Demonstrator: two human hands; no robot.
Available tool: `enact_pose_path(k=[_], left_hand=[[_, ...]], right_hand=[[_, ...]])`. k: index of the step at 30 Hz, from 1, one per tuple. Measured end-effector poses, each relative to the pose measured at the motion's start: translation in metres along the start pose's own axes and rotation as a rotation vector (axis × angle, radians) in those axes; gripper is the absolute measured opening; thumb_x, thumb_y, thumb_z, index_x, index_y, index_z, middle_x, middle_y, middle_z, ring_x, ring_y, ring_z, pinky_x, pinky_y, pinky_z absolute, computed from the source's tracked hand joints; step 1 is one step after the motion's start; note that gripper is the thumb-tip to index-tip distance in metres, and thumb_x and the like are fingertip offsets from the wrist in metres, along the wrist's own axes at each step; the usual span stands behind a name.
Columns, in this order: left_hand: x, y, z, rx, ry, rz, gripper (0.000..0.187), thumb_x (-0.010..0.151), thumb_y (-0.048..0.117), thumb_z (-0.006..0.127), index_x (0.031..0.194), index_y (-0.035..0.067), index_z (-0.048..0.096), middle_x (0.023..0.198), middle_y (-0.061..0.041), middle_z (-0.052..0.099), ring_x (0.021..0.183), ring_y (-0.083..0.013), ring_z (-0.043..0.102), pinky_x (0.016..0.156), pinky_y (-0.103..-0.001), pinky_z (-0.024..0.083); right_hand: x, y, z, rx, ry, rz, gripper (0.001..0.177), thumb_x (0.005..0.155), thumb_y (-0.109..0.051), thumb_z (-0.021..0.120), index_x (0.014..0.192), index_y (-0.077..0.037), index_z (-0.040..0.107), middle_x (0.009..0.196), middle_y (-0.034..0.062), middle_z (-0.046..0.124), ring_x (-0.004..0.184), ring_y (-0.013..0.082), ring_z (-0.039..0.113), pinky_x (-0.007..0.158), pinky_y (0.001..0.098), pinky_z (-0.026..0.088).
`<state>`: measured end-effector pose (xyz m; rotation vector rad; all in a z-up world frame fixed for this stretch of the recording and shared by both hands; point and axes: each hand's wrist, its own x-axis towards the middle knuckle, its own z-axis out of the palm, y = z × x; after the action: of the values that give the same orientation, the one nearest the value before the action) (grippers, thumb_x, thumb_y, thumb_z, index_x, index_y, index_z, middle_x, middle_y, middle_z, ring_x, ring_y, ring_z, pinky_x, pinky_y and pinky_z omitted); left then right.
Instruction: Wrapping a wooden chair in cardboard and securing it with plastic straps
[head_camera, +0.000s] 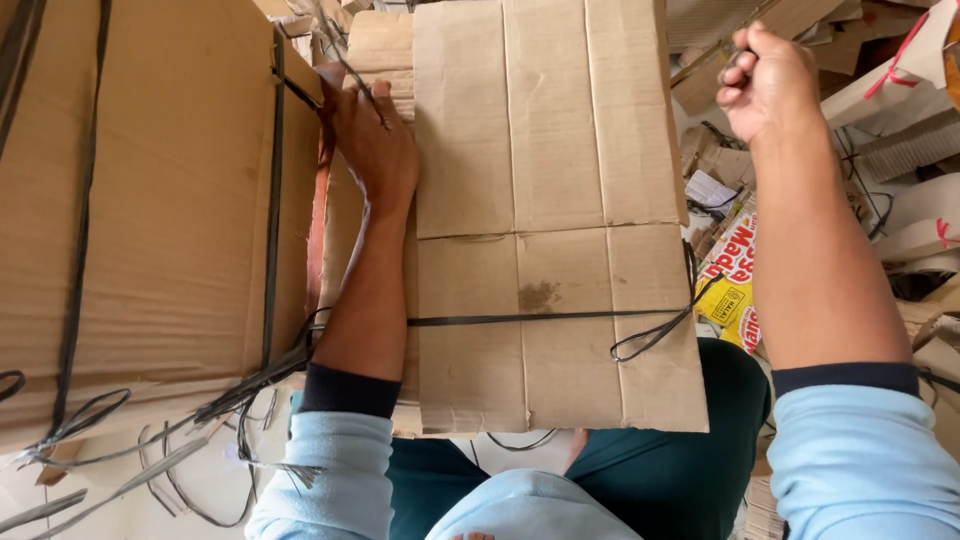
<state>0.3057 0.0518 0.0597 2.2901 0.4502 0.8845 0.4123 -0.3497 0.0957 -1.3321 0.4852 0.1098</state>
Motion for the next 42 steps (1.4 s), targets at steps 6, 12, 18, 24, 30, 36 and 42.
enact_pose_path(k=[6,12,18,24,30,36,42], left_hand=[[0.011,-0.039,0.012,0.129,0.031,0.026,0.049,0.108,0.029,0.040,0.089,-0.006,0.068,0.099,-0.018,0.065,0.098,-0.0379,0.057,0.084,-0.050,0.047],[0.016,-0.051,0.013,0.239,0.053,0.145,0.046,0.108,0.025,0.042,0.094,-0.008,0.069,0.104,-0.018,0.065,0.099,-0.0410,0.059,0.087,-0.051,0.045],[0.045,-0.045,0.032,0.265,0.005,0.187,0.031,0.105,0.026,0.053,0.107,0.004,0.076,0.097,-0.018,0.070,0.088,-0.0376,0.062,0.070,-0.049,0.052],[0.078,-0.067,0.071,0.262,0.081,0.125,0.027,0.102,0.020,0.057,0.123,0.013,0.072,0.115,-0.014,0.074,0.102,-0.0326,0.064,0.078,-0.042,0.056],[0.118,-0.098,0.097,0.231,-0.139,-0.084,0.033,0.102,0.028,0.052,0.126,0.019,0.073,0.105,-0.009,0.067,0.107,-0.0292,0.053,0.104,-0.045,0.027],[0.115,-0.107,0.089,0.492,-0.065,0.025,0.053,0.090,0.001,0.050,0.142,0.010,0.061,0.106,-0.013,0.070,0.101,-0.0343,0.057,0.091,-0.044,0.043],[0.115,-0.080,0.069,1.111,-0.176,0.210,0.034,0.097,0.026,0.053,0.122,0.012,0.071,0.115,-0.007,0.064,0.115,-0.0307,0.050,0.092,-0.050,0.035]], right_hand=[[-0.020,0.013,0.048,-0.333,-0.035,-0.089,0.010,0.104,-0.015,0.058,0.096,-0.017,0.062,0.076,-0.0096,0.057,0.060,0.0001,0.049,0.043,0.0156,0.034],[-0.023,0.040,0.091,-0.870,0.135,-0.426,0.020,0.110,-0.028,0.054,0.092,-0.019,0.055,0.092,-0.0028,0.064,0.070,0.0087,0.055,0.056,0.0265,0.049],[-0.013,0.062,0.090,-1.036,0.158,-0.765,0.017,0.109,-0.021,0.057,0.094,-0.014,0.054,0.090,0.0019,0.067,0.077,0.0162,0.061,0.066,0.0353,0.052],[-0.021,0.062,0.094,-1.128,0.182,-0.807,0.017,0.108,-0.023,0.053,0.096,-0.011,0.055,0.096,0.0087,0.071,0.086,0.0269,0.064,0.073,0.0447,0.048],[-0.017,0.063,0.094,-1.145,0.191,-0.808,0.019,0.107,-0.024,0.054,0.093,-0.011,0.054,0.093,0.0089,0.071,0.085,0.0288,0.065,0.070,0.0461,0.048],[-0.011,0.068,0.091,-1.149,0.205,-0.865,0.021,0.106,-0.025,0.054,0.091,-0.009,0.054,0.090,0.0112,0.071,0.084,0.0355,0.065,0.068,0.0507,0.046],[-0.015,0.067,0.092,-1.136,0.208,-0.865,0.018,0.105,-0.023,0.054,0.093,-0.010,0.056,0.090,0.0095,0.072,0.083,0.0329,0.065,0.066,0.0494,0.046]])
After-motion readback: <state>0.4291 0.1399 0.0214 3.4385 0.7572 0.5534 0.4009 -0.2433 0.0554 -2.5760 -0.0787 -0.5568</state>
